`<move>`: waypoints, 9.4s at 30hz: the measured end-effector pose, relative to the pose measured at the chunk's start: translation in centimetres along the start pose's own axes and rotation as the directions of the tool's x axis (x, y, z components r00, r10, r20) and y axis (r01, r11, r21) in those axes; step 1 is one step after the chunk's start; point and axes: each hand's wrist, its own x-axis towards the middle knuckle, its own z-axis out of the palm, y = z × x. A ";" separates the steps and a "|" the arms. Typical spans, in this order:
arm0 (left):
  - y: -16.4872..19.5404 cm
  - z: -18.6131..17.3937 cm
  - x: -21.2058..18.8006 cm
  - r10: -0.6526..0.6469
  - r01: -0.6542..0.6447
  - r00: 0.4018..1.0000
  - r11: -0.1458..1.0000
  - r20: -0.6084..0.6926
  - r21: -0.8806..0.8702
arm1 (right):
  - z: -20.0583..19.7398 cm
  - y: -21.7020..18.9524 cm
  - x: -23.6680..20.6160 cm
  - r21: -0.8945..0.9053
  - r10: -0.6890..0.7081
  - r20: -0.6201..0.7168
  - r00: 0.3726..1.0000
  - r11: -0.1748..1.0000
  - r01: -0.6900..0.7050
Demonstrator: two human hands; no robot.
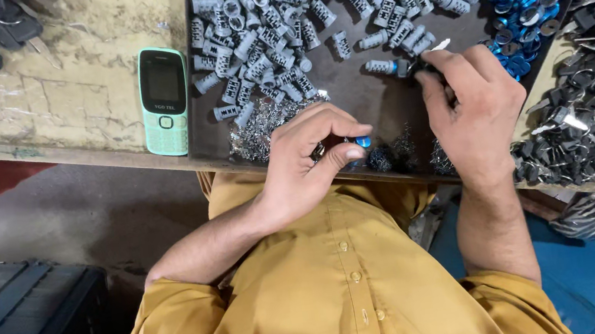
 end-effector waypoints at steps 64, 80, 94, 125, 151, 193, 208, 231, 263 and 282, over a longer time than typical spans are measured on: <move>2.2 1.6 -0.9 0.253 -0.259 0.966 0.920 0.057 0.294 | -0.8 -4.8 -6.1 0.870 0.109 0.313 0.944 0.367 -0.330; -0.1 2.4 -1.8 -0.362 0.438 0.885 0.433 0.293 -0.788 | -2.9 -5.6 -5.8 0.482 -0.150 -0.088 0.985 0.859 0.174; -1.7 4.3 -2.0 -0.350 0.585 0.809 0.406 0.471 -0.702 | -0.8 -4.8 -6.5 0.408 -0.115 -0.296 0.948 0.883 0.234; 3.3 -1.6 -1.6 0.260 -0.242 0.961 0.956 -0.092 0.166 | -3.4 -4.1 -1.5 0.493 -0.364 0.523 0.771 0.867 0.075; 2.4 -2.9 -2.9 0.262 -0.212 0.953 0.937 -0.154 0.279 | 1.1 -9.3 -1.0 0.399 -0.127 0.060 0.990 0.912 0.092; 1.3 2.2 -1.1 -0.133 0.127 0.981 0.990 0.143 0.055 | -2.2 2.2 -3.5 -0.067 -0.009 -0.149 0.989 0.998 -0.001; 0.7 1.1 -0.3 -0.141 0.143 0.979 0.990 0.145 -0.006 | -0.3 1.0 -2.1 -0.158 -0.054 -0.066 0.996 0.986 0.043; 1.0 0.9 -0.8 -0.085 0.087 0.989 0.996 0.121 -0.007 | -1.3 -0.2 -1.7 -0.088 -0.128 0.022 0.992 0.988 0.129; 0.3 4.4 -1.8 -0.302 0.427 0.900 0.756 0.314 -0.496 | 0.0 -3.5 -9.0 0.954 0.232 0.123 0.965 0.239 -0.179; -0.3 4.9 -1.3 -0.281 0.387 0.905 0.855 0.319 -0.345 | -5.9 0.0 -8.2 0.383 0.298 0.026 0.954 0.879 -0.285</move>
